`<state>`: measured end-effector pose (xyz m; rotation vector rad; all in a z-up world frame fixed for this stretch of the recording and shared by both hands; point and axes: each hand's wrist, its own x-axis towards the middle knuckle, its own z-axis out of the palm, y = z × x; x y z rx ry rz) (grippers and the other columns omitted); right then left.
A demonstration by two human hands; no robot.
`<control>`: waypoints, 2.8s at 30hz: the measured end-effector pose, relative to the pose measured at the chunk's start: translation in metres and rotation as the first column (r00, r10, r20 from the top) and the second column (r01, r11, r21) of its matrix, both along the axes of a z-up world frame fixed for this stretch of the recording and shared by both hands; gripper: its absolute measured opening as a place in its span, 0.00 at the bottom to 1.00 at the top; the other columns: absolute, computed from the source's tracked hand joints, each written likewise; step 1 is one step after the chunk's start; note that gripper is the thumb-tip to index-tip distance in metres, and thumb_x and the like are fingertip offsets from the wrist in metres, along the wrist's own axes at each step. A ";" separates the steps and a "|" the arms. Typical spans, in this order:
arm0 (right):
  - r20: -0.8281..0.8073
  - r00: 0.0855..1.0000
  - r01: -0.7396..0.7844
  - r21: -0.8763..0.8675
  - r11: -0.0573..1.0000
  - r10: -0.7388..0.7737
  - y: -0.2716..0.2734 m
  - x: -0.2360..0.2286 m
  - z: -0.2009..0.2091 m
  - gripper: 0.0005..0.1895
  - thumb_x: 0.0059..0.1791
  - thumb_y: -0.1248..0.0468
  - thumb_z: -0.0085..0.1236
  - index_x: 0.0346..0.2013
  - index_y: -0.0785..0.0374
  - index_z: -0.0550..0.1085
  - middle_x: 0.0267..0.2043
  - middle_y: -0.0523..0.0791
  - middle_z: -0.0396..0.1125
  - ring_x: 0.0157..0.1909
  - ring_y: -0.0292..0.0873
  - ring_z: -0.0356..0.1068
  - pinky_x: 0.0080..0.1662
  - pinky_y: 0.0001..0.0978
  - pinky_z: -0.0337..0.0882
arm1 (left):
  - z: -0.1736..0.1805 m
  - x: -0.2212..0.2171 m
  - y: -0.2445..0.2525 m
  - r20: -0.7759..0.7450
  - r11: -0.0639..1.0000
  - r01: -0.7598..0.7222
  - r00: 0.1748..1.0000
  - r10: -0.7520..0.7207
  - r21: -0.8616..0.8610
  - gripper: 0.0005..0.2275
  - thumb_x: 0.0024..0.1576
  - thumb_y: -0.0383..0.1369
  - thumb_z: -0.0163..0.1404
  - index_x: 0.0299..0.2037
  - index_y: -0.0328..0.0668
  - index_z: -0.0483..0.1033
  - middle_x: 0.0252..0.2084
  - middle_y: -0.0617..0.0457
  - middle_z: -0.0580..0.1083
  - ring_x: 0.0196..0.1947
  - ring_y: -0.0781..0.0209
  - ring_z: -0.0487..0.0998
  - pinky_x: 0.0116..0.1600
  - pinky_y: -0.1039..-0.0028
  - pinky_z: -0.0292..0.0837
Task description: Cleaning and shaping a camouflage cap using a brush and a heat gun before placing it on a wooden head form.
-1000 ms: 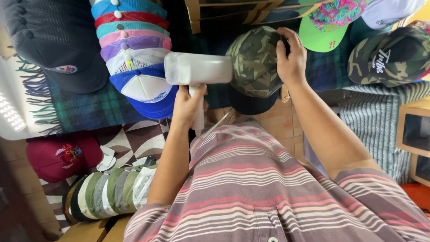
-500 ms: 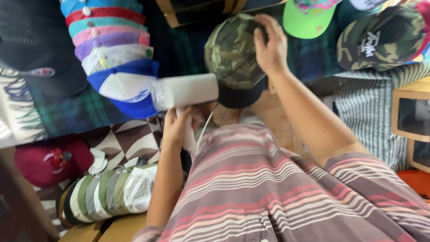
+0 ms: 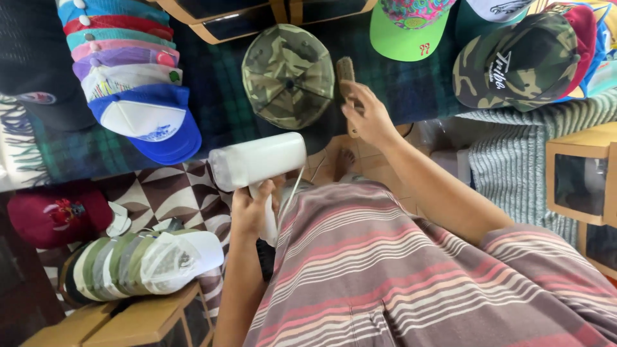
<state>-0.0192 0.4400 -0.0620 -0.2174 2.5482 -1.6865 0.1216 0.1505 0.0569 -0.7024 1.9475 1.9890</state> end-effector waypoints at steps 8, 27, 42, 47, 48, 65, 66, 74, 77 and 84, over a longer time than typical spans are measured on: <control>0.475 0.832 -0.309 -0.033 0.951 0.286 0.078 0.071 0.032 0.24 0.51 0.55 0.59 0.62 0.48 0.74 0.50 0.49 0.76 0.52 0.52 0.76 0.54 0.47 0.75 | 0.004 -0.004 0.097 -0.507 0.929 0.055 0.826 -0.249 -0.366 0.08 0.55 0.29 0.60 0.24 0.41 0.78 0.16 0.51 0.70 0.15 0.55 0.71 0.25 0.74 0.69; 0.251 0.880 -0.257 -0.461 0.849 0.403 0.136 0.073 -0.011 0.20 0.49 0.75 0.57 0.57 0.73 0.71 0.50 0.50 0.72 0.57 0.48 0.72 0.60 0.28 0.69 | -0.056 -0.069 0.205 -0.636 0.820 0.400 0.519 -0.571 -0.410 0.39 0.56 0.22 0.54 0.79 0.44 0.49 0.62 0.40 0.74 0.61 0.39 0.74 0.67 0.52 0.68; 0.055 0.892 -0.293 0.827 0.480 0.450 0.175 -0.086 -0.104 0.26 0.40 0.47 0.63 0.49 0.51 0.73 0.47 0.38 0.70 0.54 0.48 0.65 0.53 0.49 0.59 | -0.048 -0.027 0.112 -0.394 0.856 0.032 0.878 -0.270 -0.516 0.16 0.63 0.27 0.51 0.60 0.49 0.77 0.49 0.53 0.80 0.45 0.59 0.84 0.51 0.71 0.80; 0.014 0.886 -0.356 0.661 0.661 0.463 0.155 -0.078 -0.078 0.27 0.37 0.53 0.64 0.48 0.61 0.74 0.46 0.49 0.73 0.53 0.57 0.71 0.53 0.51 0.70 | -0.054 -0.014 0.092 -0.290 0.850 -0.064 0.951 -0.107 -0.522 0.17 0.61 0.28 0.54 0.60 0.46 0.77 0.54 0.48 0.77 0.52 0.49 0.81 0.54 0.62 0.79; -0.107 0.891 -0.314 0.555 0.770 0.441 0.157 -0.074 -0.077 0.22 0.36 0.60 0.66 0.42 0.65 0.74 0.40 0.53 0.73 0.49 0.61 0.73 0.55 0.51 0.71 | -0.062 -0.010 0.087 -0.235 0.852 -0.114 0.972 -0.011 -0.510 0.19 0.60 0.28 0.55 0.62 0.46 0.75 0.57 0.46 0.75 0.56 0.45 0.78 0.56 0.58 0.78; 0.113 0.917 -0.387 0.011 0.922 0.383 0.009 -0.124 0.140 0.09 0.53 0.69 0.66 0.44 0.70 0.75 0.28 0.49 0.70 0.28 0.41 0.71 0.35 0.34 0.77 | -0.190 -0.067 0.011 0.082 0.942 -0.327 0.944 0.320 0.082 0.28 0.60 0.35 0.57 0.71 0.50 0.64 0.57 0.46 0.76 0.53 0.55 0.78 0.48 0.64 0.78; 0.182 0.890 -0.428 0.017 0.904 0.418 0.001 -0.131 0.145 0.11 0.52 0.72 0.66 0.46 0.72 0.74 0.28 0.50 0.69 0.27 0.40 0.70 0.34 0.34 0.78 | -0.176 -0.070 0.007 0.186 0.956 -0.283 0.946 0.265 0.078 0.29 0.57 0.40 0.57 0.70 0.54 0.64 0.56 0.56 0.78 0.50 0.62 0.79 0.44 0.67 0.75; 0.320 0.899 -0.238 -0.220 0.946 0.301 0.009 -0.111 0.146 0.14 0.54 0.68 0.57 0.51 0.68 0.65 0.36 0.49 0.63 0.30 0.41 0.67 0.31 0.29 0.72 | -0.218 -0.076 -0.021 0.054 0.969 -0.149 0.989 0.141 0.197 0.28 0.60 0.31 0.55 0.72 0.47 0.61 0.58 0.52 0.75 0.53 0.64 0.75 0.52 0.73 0.71; 0.395 0.898 -0.075 -0.293 0.953 0.192 0.016 -0.092 0.146 0.24 0.51 0.65 0.58 0.59 0.66 0.64 0.39 0.48 0.63 0.33 0.39 0.66 0.29 0.25 0.71 | -0.207 -0.092 -0.048 -0.076 0.977 -0.036 0.996 0.053 0.210 0.28 0.61 0.26 0.53 0.72 0.40 0.59 0.65 0.46 0.72 0.62 0.61 0.73 0.66 0.73 0.69; 0.480 0.875 0.225 -0.293 0.929 -0.060 0.053 -0.035 0.095 0.12 0.49 0.66 0.60 0.45 0.66 0.70 0.32 0.46 0.63 0.32 0.39 0.65 0.28 0.27 0.66 | -0.177 -0.181 -0.113 -0.119 0.892 0.281 0.933 -0.341 -0.353 0.22 0.56 0.29 0.59 0.63 0.55 0.75 0.49 0.59 0.77 0.41 0.67 0.71 0.50 0.76 0.68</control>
